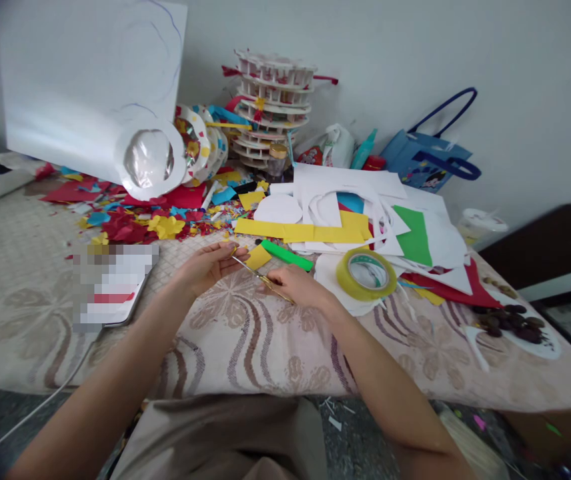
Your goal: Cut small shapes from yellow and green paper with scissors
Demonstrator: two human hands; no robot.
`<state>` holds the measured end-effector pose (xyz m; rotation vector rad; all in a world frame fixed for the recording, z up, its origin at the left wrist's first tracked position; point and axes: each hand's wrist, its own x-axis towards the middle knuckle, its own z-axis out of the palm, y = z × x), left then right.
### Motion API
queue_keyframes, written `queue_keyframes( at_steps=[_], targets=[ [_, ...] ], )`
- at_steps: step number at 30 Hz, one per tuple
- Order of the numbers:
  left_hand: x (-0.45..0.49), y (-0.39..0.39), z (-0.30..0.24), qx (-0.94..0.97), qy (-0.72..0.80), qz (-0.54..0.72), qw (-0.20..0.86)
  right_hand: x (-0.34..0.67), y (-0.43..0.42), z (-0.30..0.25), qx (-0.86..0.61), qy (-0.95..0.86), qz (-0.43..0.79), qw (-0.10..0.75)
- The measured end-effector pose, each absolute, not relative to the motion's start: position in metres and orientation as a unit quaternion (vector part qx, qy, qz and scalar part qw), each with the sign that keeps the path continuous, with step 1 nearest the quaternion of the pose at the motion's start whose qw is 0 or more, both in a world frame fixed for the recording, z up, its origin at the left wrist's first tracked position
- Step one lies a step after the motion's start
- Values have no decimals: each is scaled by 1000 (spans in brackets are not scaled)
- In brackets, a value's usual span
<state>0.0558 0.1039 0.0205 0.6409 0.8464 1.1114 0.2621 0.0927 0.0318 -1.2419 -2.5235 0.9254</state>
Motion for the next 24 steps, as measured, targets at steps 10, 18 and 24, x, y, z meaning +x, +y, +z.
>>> queue_keyframes(
  at_steps=[10,18,24],
  targets=[
    [58,103,23,288,396,489,722,262,93,34,-418,-856,295,79],
    [56,104,20,293,411,486,713,260,93,29,-434,-876,200,69],
    [56,107,16,297,421,499,697,255,89,21,-460,-879,107,71]
  ],
)
